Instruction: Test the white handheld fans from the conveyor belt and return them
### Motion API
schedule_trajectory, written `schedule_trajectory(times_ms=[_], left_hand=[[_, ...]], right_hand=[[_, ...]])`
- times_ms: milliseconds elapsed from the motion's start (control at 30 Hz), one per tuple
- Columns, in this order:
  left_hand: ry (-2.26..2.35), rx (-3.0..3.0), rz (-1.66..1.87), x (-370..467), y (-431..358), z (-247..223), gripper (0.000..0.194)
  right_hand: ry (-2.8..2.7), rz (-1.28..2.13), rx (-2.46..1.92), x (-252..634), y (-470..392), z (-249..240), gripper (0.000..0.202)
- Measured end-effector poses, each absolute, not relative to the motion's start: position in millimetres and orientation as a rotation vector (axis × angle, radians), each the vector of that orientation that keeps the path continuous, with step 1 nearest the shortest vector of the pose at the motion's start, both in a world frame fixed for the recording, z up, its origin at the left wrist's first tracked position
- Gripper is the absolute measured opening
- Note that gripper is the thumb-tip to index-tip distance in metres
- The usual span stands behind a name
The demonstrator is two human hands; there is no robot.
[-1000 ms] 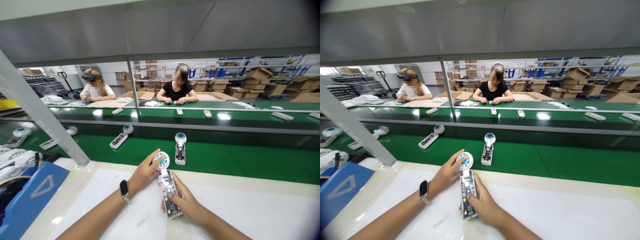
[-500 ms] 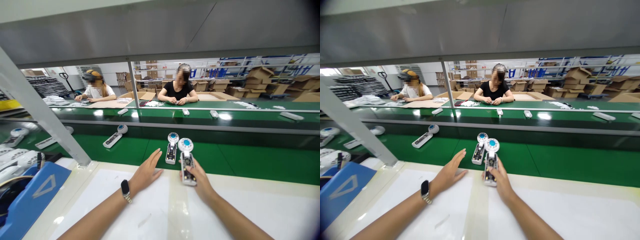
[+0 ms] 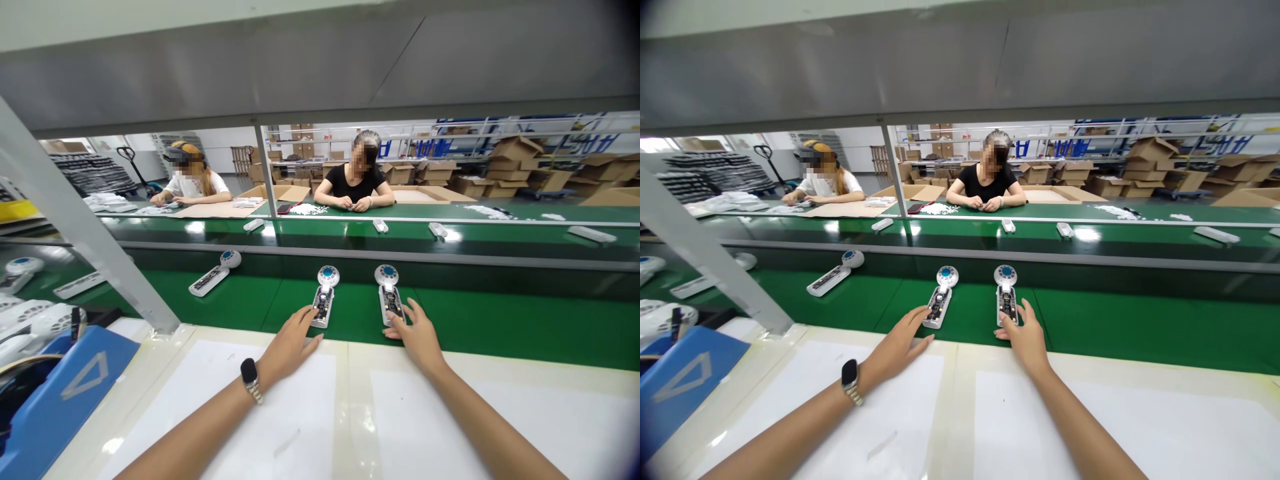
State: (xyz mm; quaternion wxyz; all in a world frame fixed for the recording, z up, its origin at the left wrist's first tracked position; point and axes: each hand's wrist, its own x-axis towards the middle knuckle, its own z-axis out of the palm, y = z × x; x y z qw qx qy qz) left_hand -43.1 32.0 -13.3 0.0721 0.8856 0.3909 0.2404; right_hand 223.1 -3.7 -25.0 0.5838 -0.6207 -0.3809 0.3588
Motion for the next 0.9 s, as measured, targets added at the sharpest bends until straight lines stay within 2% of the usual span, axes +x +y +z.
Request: schedule_trajectory(times_ms=[100,233,333,433,533,700,767,900], left_hand=[[1.23,2.589,0.769,-42.3,34.9,-15.5,0.045],[1.345,2.491,0.812,-41.4,40.7,-15.5,0.033],[1.434,2.369,0.796,-42.3,42.2,-13.2,0.024],[1.387,2.326,0.794,-43.0,38.2,-11.5,0.027],[1.152,2.54,0.92,-39.9,30.9,-11.7,0.031],[0.353,3.084,0.91,-29.7,18.6,-8.1,0.046],[0.248,3.11,0.849,-28.5,15.7,-5.1,0.05],[0.321,2.967,0.877,-31.4,15.9,-2.9,0.051]], right_hand=[[-1.037,0.712,-1.503,215.2,-7.9,-27.2,0.074],[-1.103,0.7,-1.454,196.6,-19.8,-22.0,0.064],[-1.196,0.779,-1.323,181.8,-28.5,-19.9,0.049],[-1.248,0.941,-1.178,167.1,-34.5,-22.0,0.039],[-1.183,1.15,-1.046,153.5,-36.0,-27.3,0.047],[-1.024,1.327,-0.876,145.4,-31.5,-33.5,0.06],[-0.957,1.347,-0.895,147.1,-30.8,-31.7,0.061],[-0.826,1.404,-0.935,148.4,-35.9,-21.6,0.069]])
